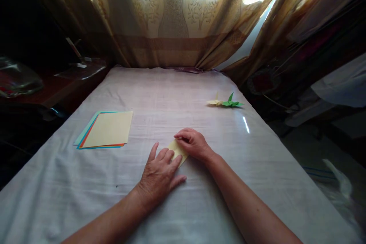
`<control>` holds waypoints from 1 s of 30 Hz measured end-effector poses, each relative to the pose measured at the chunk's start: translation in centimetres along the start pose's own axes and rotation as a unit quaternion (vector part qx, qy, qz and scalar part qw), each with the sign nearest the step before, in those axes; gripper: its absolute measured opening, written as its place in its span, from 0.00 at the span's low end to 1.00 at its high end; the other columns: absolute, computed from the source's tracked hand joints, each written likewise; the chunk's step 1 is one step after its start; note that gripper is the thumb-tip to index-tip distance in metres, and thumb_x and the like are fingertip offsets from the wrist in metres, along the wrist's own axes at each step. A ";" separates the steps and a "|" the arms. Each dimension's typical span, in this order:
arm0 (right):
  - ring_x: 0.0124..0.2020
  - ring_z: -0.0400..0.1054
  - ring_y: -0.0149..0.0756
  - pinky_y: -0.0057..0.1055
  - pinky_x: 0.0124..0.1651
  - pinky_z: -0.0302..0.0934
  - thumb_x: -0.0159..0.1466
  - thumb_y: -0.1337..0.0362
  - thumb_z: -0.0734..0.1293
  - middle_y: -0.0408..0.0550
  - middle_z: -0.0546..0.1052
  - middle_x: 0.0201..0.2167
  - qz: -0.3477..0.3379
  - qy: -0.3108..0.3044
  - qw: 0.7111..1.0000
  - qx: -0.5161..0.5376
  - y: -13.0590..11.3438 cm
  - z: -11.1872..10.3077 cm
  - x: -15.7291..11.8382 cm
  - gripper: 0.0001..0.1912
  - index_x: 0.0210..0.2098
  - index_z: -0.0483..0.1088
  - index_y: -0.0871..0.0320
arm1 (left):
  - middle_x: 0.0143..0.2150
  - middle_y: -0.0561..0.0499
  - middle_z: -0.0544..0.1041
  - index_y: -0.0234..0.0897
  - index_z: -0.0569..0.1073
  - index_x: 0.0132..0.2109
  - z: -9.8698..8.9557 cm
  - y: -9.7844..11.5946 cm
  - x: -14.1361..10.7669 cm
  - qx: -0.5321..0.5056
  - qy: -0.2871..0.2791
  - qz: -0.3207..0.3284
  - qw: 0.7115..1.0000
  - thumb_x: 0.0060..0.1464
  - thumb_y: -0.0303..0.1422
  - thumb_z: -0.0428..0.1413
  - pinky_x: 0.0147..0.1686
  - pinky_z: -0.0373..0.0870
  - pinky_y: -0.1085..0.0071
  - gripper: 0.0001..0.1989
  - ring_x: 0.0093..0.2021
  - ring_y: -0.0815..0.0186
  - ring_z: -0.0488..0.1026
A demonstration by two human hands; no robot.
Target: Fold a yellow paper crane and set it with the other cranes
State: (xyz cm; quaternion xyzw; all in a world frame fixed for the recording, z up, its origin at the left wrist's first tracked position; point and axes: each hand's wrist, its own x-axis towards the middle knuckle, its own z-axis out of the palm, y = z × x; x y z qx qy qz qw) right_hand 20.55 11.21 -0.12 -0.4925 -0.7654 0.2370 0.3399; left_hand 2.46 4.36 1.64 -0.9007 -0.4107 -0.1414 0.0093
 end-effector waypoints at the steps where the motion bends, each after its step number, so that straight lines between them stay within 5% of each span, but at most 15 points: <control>1: 0.39 0.72 0.32 0.28 0.45 0.64 0.59 0.73 0.66 0.44 0.79 0.36 0.002 -0.001 1.000 -0.001 0.0 -0.1 0.1 0.11 0.36 0.77 0.54 | 0.43 0.48 0.75 0.41 0.72 0.48 -0.1 0.3 0.4 0.013 -0.002 -0.007 1.000 0.55 0.48 0.57 0.63 0.49 0.47 0.19 0.47 0.56 0.71; 8: 0.30 0.68 0.29 0.25 0.36 0.61 0.56 0.75 0.66 0.41 0.76 0.29 0.019 -0.026 0.998 -0.046 0.4 -1.5 0.1 0.10 0.32 0.76 0.55 | 0.36 0.51 0.76 0.39 0.73 0.38 -0.5 -0.1 1.4 0.070 0.001 0.027 0.997 0.60 0.31 0.54 0.63 0.49 0.45 0.04 0.42 0.60 0.73; 14: 0.34 0.71 0.31 0.27 0.39 0.63 0.60 0.74 0.64 0.44 0.78 0.33 -0.008 -0.032 0.999 -0.034 1.1 -3.2 -3.1 0.11 0.35 0.76 0.56 | 0.44 0.53 0.79 0.43 0.75 0.45 -0.5 -3.8 1.3 0.055 0.023 0.156 0.986 0.64 0.28 0.49 0.67 0.46 0.51 0.11 0.54 0.62 0.71; 20: 0.39 0.72 0.33 0.30 0.43 0.66 0.62 0.73 0.63 0.46 0.79 0.38 -0.059 -0.035 0.996 -0.058 1.2 -2.8 -4.7 0.14 0.41 0.77 0.53 | 0.46 0.54 0.80 0.45 0.77 0.46 0.5 -6.6 2.3 0.035 0.019 0.151 0.988 0.64 0.28 0.48 0.66 0.50 0.50 0.13 0.57 0.61 0.70; 25: 0.38 0.71 0.34 0.30 0.42 0.65 0.63 0.71 0.64 0.47 0.78 0.38 -0.094 -0.026 0.989 -0.113 1.2 -2.4 -4.6 0.13 0.42 0.77 0.52 | 0.50 0.50 0.79 0.40 0.76 0.48 0.0 -4.4 1.6 0.010 0.005 0.069 0.998 0.62 0.27 0.48 0.64 0.51 0.46 0.14 0.57 0.55 0.70; 30: 0.36 0.67 0.35 0.30 0.41 0.61 0.66 0.67 0.62 0.48 0.76 0.35 -0.147 -0.062 0.967 -0.200 -0.8 -3.3 -5.3 0.11 0.36 0.77 0.52 | 0.54 0.47 0.76 0.39 0.74 0.51 -0.8 -1.5 -0.4 -0.029 -0.011 0.024 0.999 0.61 0.36 0.52 0.63 0.51 0.49 0.14 0.58 0.53 0.69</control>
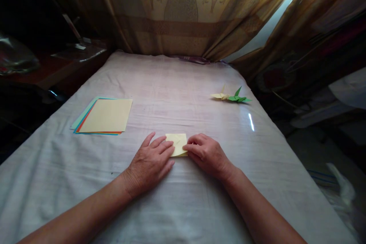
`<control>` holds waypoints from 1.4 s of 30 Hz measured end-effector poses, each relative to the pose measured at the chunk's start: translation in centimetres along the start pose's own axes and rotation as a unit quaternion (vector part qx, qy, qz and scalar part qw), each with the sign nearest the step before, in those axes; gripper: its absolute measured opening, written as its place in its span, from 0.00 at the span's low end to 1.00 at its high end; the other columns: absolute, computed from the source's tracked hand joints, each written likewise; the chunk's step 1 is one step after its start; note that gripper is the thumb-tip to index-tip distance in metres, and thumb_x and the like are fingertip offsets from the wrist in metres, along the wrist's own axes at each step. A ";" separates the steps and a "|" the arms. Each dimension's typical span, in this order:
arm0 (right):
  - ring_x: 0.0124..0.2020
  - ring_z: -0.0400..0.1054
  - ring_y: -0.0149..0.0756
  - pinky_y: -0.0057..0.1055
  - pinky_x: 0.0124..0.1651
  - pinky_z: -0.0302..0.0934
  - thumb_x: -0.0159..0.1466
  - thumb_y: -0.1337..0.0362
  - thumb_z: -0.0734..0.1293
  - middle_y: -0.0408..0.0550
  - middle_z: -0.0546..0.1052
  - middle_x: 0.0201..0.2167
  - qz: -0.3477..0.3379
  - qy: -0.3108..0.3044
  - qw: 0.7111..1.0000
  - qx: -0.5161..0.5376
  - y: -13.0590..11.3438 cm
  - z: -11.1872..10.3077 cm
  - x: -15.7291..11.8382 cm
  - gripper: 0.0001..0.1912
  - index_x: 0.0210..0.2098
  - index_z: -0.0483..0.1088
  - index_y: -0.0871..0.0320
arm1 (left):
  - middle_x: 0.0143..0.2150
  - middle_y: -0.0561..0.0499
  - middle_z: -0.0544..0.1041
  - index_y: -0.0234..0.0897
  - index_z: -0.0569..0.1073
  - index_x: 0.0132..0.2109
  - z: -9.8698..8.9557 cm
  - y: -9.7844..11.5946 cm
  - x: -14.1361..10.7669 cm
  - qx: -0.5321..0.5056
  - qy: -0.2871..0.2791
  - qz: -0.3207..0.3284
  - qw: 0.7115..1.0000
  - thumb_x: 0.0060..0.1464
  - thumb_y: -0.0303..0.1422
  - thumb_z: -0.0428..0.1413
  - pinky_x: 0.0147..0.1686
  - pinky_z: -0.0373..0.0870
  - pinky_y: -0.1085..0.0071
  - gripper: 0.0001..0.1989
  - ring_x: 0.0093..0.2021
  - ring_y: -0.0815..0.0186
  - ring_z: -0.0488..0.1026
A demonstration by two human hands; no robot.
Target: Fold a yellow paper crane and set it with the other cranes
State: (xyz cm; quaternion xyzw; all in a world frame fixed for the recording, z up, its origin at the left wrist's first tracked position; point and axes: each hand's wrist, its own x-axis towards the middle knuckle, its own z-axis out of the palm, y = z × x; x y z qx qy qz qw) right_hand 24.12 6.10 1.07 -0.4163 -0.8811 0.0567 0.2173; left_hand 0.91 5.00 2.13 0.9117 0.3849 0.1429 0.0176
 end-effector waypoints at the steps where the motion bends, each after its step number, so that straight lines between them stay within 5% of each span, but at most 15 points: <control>1: 0.37 0.66 0.35 0.31 0.41 0.61 0.66 0.67 0.62 0.48 0.76 0.36 -0.008 0.000 1.000 -0.008 -0.4 -0.3 -0.1 0.11 0.35 0.77 0.53 | 0.54 0.48 0.77 0.39 0.74 0.52 0.0 0.3 -0.4 -0.004 0.002 -0.002 1.000 0.61 0.37 0.52 0.63 0.52 0.50 0.15 0.57 0.54 0.69; 5: 0.39 0.67 0.36 0.34 0.44 0.60 0.66 0.66 0.63 0.48 0.77 0.38 -0.007 -0.004 0.999 0.033 -1.3 -0.2 -0.7 0.09 0.34 0.75 0.55 | 0.55 0.48 0.76 0.38 0.73 0.54 0.3 0.5 -1.6 -0.012 0.000 0.007 1.000 0.63 0.36 0.50 0.61 0.55 0.54 0.15 0.56 0.56 0.70; 12: 0.35 0.68 0.35 0.33 0.42 0.60 0.64 0.65 0.65 0.45 0.76 0.30 0.148 0.047 0.981 0.115 -1.9 1.6 -0.7 0.08 0.29 0.72 0.55 | 0.56 0.47 0.75 0.36 0.71 0.56 0.6 -0.1 -2.6 -0.017 0.010 0.023 1.000 0.64 0.35 0.49 0.60 0.58 0.54 0.17 0.56 0.55 0.70; 17: 0.34 0.67 0.37 0.34 0.41 0.58 0.64 0.65 0.64 0.45 0.74 0.29 0.198 0.078 0.972 0.097 -2.7 1.9 -0.5 0.07 0.29 0.70 0.56 | 0.57 0.45 0.75 0.34 0.67 0.60 0.3 -0.1 -2.7 -0.016 0.011 0.035 0.999 0.65 0.34 0.48 0.58 0.60 0.54 0.19 0.56 0.55 0.70; 42: 0.34 0.65 0.36 0.34 0.41 0.57 0.64 0.64 0.65 0.45 0.73 0.30 0.219 0.086 0.970 0.063 -3.2 2.5 -0.6 0.08 0.28 0.68 0.55 | 0.59 0.51 0.74 0.39 0.70 0.58 1.2 0.4 -3.2 -0.004 0.009 0.010 1.000 0.63 0.36 0.51 0.63 0.52 0.55 0.18 0.60 0.56 0.67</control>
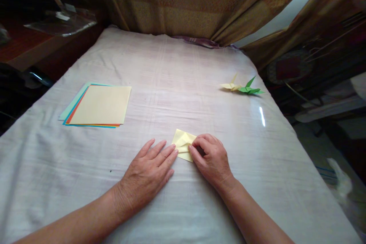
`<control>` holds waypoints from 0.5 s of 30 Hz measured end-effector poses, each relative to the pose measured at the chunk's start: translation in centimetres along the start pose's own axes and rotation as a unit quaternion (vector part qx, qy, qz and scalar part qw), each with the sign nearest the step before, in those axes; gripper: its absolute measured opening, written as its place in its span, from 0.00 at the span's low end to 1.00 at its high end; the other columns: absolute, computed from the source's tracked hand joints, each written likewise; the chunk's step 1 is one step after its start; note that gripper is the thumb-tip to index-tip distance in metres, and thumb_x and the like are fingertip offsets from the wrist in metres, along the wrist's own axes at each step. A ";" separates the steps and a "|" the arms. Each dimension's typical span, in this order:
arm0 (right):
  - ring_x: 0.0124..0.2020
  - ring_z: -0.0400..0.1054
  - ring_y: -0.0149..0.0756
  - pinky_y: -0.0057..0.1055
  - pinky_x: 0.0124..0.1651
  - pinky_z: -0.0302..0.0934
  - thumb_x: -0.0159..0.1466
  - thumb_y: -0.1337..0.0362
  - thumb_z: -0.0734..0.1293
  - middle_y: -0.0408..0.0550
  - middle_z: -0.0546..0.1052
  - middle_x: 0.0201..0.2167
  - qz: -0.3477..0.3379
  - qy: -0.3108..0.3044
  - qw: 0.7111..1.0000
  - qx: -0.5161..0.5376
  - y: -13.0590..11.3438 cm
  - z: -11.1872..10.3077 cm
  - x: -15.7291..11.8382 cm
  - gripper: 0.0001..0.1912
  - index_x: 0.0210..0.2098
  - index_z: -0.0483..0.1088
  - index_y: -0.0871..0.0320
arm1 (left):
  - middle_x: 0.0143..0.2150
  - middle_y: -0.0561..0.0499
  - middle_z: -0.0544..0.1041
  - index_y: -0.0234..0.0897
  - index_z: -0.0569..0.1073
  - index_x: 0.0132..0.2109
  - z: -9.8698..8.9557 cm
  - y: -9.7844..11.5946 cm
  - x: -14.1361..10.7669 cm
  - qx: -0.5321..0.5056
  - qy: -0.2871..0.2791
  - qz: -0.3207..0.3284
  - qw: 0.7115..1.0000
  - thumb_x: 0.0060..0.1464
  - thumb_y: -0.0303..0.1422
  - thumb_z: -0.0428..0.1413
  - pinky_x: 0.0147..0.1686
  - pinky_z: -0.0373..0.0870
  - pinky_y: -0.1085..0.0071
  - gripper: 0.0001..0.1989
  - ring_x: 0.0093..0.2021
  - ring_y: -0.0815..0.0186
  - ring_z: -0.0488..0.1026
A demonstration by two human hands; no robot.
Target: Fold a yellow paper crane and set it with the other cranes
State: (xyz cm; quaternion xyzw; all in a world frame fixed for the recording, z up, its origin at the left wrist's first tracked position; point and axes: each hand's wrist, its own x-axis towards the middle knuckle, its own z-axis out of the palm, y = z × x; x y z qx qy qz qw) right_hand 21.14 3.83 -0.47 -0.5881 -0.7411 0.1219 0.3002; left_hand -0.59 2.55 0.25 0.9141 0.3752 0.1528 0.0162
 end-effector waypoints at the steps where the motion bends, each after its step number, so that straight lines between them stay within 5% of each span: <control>1: 0.34 0.65 0.36 0.34 0.41 0.57 0.63 0.64 0.65 0.45 0.73 0.30 0.000 0.001 1.000 -0.001 0.0 0.0 0.0 0.07 0.28 0.68 0.55 | 0.59 0.51 0.74 0.39 0.71 0.58 0.0 0.0 0.0 0.001 0.001 0.000 1.000 0.63 0.36 0.51 0.64 0.52 0.55 0.18 0.60 0.57 0.67; 15: 0.34 0.65 0.36 0.34 0.42 0.56 0.63 0.65 0.65 0.45 0.73 0.31 0.004 -0.002 1.000 -0.001 -0.1 0.0 0.0 0.07 0.28 0.68 0.56 | 0.58 0.54 0.74 0.40 0.71 0.57 -0.2 0.3 0.3 0.023 0.008 -0.003 1.000 0.63 0.36 0.51 0.64 0.51 0.56 0.17 0.59 0.59 0.67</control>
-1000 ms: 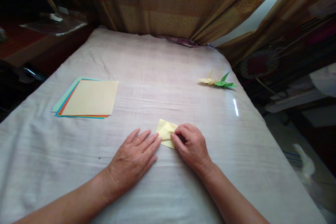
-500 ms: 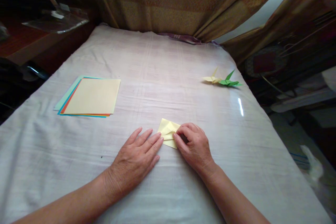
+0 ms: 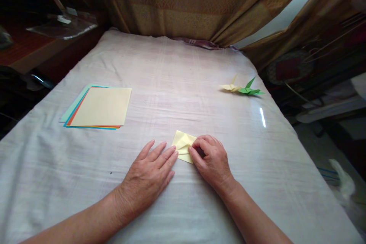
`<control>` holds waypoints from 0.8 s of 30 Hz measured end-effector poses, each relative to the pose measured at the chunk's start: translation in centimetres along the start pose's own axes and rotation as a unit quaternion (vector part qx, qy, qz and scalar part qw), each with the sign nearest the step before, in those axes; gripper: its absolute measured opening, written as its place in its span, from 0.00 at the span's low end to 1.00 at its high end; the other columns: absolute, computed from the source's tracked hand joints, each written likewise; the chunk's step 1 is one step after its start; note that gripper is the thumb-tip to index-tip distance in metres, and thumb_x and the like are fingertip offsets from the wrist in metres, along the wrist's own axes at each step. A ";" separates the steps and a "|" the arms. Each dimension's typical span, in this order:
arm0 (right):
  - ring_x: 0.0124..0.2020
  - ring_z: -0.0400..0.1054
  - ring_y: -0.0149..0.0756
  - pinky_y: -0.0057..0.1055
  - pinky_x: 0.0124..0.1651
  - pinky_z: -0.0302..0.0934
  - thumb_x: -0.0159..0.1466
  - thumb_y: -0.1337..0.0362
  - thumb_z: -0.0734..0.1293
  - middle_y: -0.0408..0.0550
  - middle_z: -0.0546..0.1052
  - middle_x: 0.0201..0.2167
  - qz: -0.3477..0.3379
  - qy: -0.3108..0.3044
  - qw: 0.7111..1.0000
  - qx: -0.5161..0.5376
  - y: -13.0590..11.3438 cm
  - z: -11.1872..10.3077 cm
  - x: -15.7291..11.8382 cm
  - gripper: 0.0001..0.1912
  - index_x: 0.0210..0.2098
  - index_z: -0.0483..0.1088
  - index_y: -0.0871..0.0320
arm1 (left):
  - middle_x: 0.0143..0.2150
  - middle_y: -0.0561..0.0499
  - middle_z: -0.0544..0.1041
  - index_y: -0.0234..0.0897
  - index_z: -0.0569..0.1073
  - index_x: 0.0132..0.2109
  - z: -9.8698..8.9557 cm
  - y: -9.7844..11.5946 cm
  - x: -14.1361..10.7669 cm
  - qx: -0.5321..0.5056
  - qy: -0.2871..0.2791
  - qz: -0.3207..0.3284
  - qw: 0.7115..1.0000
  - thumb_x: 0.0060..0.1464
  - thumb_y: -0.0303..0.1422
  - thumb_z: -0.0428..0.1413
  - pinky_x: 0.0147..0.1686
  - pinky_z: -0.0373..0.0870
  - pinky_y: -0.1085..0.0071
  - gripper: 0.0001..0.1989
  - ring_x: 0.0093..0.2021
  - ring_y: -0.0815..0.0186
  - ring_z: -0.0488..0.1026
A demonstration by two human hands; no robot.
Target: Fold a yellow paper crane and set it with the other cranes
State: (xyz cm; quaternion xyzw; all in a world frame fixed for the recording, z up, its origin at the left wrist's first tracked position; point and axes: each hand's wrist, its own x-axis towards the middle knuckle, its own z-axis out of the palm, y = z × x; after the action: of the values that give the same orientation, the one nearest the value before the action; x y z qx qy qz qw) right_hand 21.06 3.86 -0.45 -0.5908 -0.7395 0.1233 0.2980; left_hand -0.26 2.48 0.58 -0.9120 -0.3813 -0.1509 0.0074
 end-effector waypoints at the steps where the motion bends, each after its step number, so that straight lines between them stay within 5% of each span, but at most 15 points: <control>1: 0.34 0.65 0.36 0.34 0.42 0.56 0.63 0.65 0.65 0.45 0.73 0.31 0.001 -0.001 1.000 -0.001 0.0 0.0 0.0 0.07 0.28 0.68 0.56 | 0.58 0.53 0.74 0.40 0.71 0.57 0.0 0.0 0.0 0.002 -0.002 -0.001 1.000 0.63 0.36 0.51 0.64 0.51 0.56 0.17 0.59 0.59 0.67; 8: 0.35 0.65 0.37 0.34 0.41 0.57 0.62 0.66 0.65 0.45 0.73 0.32 0.011 0.000 1.000 -0.002 0.0 0.0 0.0 0.01 0.32 0.68 0.55 | 0.59 0.53 0.74 0.40 0.71 0.57 -0.2 0.1 -0.1 0.014 -0.022 0.000 1.000 0.64 0.36 0.50 0.65 0.49 0.56 0.17 0.60 0.59 0.66; 17: 0.38 0.66 0.37 0.34 0.43 0.57 0.65 0.68 0.62 0.46 0.74 0.34 -0.010 -0.019 1.000 -0.001 0.0 -0.1 0.0 0.06 0.33 0.71 0.55 | 0.60 0.52 0.73 0.40 0.70 0.58 -0.3 0.2 0.2 0.026 -0.052 0.001 0.998 0.65 0.36 0.47 0.64 0.50 0.55 0.17 0.61 0.59 0.66; 20: 0.37 0.65 0.38 0.35 0.43 0.56 0.62 0.65 0.65 0.46 0.73 0.34 0.007 -0.014 1.000 -0.020 -0.5 0.1 -0.1 0.02 0.32 0.69 0.56 | 0.59 0.51 0.73 0.40 0.70 0.57 -0.2 0.2 0.2 0.030 -0.042 0.002 0.999 0.65 0.36 0.48 0.64 0.50 0.55 0.17 0.60 0.59 0.66; 24: 0.37 0.64 0.40 0.36 0.43 0.55 0.58 0.59 0.70 0.46 0.71 0.33 0.045 0.009 0.997 -0.060 -1.4 0.6 -0.1 0.09 0.31 0.67 0.56 | 0.58 0.50 0.74 0.39 0.70 0.58 -0.1 0.2 0.1 0.039 -0.041 0.005 0.998 0.65 0.36 0.47 0.64 0.50 0.54 0.18 0.60 0.58 0.66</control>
State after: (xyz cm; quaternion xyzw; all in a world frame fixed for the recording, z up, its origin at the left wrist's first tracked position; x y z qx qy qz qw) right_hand 19.59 3.44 -0.19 -0.6413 -0.7155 0.0867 0.2631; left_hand -0.04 2.38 0.71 -0.9184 -0.3820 -0.0985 0.0287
